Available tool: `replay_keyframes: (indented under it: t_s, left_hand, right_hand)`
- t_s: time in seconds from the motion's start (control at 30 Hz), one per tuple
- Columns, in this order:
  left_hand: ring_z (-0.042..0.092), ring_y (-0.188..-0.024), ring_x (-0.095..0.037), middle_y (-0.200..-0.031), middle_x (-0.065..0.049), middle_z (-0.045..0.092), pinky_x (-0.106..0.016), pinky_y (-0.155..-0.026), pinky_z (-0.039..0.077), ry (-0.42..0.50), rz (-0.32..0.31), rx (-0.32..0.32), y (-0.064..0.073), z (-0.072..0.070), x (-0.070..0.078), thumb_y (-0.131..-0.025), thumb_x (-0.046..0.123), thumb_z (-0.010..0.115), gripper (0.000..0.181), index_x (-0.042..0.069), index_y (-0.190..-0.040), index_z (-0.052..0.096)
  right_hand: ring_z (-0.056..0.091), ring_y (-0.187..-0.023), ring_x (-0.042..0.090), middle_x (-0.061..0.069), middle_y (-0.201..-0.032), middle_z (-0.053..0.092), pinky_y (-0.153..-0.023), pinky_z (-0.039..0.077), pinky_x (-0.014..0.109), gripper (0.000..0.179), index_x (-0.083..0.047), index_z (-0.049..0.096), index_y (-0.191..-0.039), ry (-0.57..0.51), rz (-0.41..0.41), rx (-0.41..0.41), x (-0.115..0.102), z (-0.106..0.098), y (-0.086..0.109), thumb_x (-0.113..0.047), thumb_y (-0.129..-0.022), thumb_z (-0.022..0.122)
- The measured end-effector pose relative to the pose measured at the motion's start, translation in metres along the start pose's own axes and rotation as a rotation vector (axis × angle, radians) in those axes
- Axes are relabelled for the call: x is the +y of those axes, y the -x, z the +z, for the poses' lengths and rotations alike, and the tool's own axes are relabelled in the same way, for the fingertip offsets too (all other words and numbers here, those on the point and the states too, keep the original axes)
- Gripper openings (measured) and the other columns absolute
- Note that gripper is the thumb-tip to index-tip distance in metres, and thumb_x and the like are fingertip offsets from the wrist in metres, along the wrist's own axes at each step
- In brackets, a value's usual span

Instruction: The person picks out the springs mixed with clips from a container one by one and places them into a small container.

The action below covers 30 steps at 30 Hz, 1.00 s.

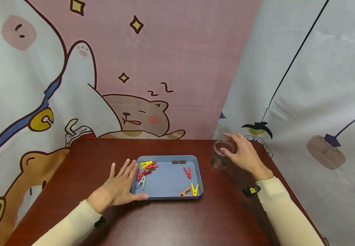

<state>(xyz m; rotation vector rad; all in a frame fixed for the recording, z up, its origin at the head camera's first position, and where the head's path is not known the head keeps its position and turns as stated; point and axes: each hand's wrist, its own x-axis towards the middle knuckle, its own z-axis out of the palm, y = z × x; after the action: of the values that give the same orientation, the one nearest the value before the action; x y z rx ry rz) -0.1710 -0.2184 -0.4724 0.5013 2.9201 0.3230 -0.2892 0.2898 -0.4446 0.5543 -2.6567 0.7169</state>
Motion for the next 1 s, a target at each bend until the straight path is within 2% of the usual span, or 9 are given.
replay_keyframes:
  t_s: [0.27, 0.4, 0.63, 0.87, 1.0]
  left_hand:
    - [0.012, -0.184, -0.050, -0.195, -0.024, 0.021, -0.090, -0.137, -0.002, -0.001, 0.000, 0.006, 0.000, 0.002, -0.002, -0.094, 0.091, 0.074, 0.140, -0.004, -0.184, 0.023]
    - [0.012, -0.183, -0.050, -0.195, -0.024, 0.021, -0.090, -0.137, -0.002, -0.006, 0.001, 0.008, 0.000, 0.001, -0.001, -0.093, 0.092, 0.073, 0.141, -0.003, -0.184, 0.023]
    - [0.012, -0.183, -0.050, -0.195, -0.024, 0.021, -0.090, -0.137, -0.001, -0.011, 0.000, 0.005, 0.001, 0.000, 0.000, -0.092, 0.093, 0.073, 0.142, -0.003, -0.184, 0.023]
    - [0.010, -0.184, -0.050, -0.195, -0.024, 0.019, -0.090, -0.137, -0.003, 0.002, -0.005, -0.009, 0.000, -0.001, 0.000, -0.093, 0.092, 0.073, 0.141, -0.003, -0.184, 0.023]
    - [0.010, -0.184, -0.051, -0.195, -0.025, 0.020, -0.090, -0.137, -0.003, -0.001, -0.005, -0.008, 0.000, -0.001, 0.000, -0.093, 0.092, 0.073, 0.141, -0.004, -0.184, 0.023]
  right_hand:
    - [0.071, -0.131, 0.046, 0.022, -0.148, 0.070, -0.106, 0.061, 0.071, 0.065, -0.009, 0.067, -0.163, -0.013, -0.013, 0.013, -0.003, 0.001, 0.001, -0.026, -0.105, 0.090]
    - [0.074, -0.128, 0.044, 0.021, -0.144, 0.072, -0.099, 0.064, 0.067, 0.061, -0.009, 0.071, -0.159, -0.015, -0.053, 0.043, -0.008, 0.002, 0.001, -0.023, -0.103, 0.091]
    - [0.074, -0.128, 0.044, 0.021, -0.142, 0.074, -0.097, 0.064, 0.064, 0.057, -0.009, 0.074, -0.154, -0.005, -0.107, 0.070, -0.019, 0.003, 0.003, -0.019, -0.102, 0.092]
    - [0.079, -0.114, 0.036, 0.017, -0.139, 0.076, -0.090, 0.067, 0.058, 0.053, -0.013, 0.077, -0.151, 0.009, -0.148, 0.066, -0.032, 0.008, 0.003, -0.020, -0.101, 0.093]
    - [0.077, -0.118, 0.034, 0.013, -0.141, 0.075, -0.095, 0.064, 0.059, 0.052, -0.016, 0.077, -0.151, 0.002, -0.154, 0.042, -0.042, 0.012, 0.003, -0.025, -0.102, 0.093]
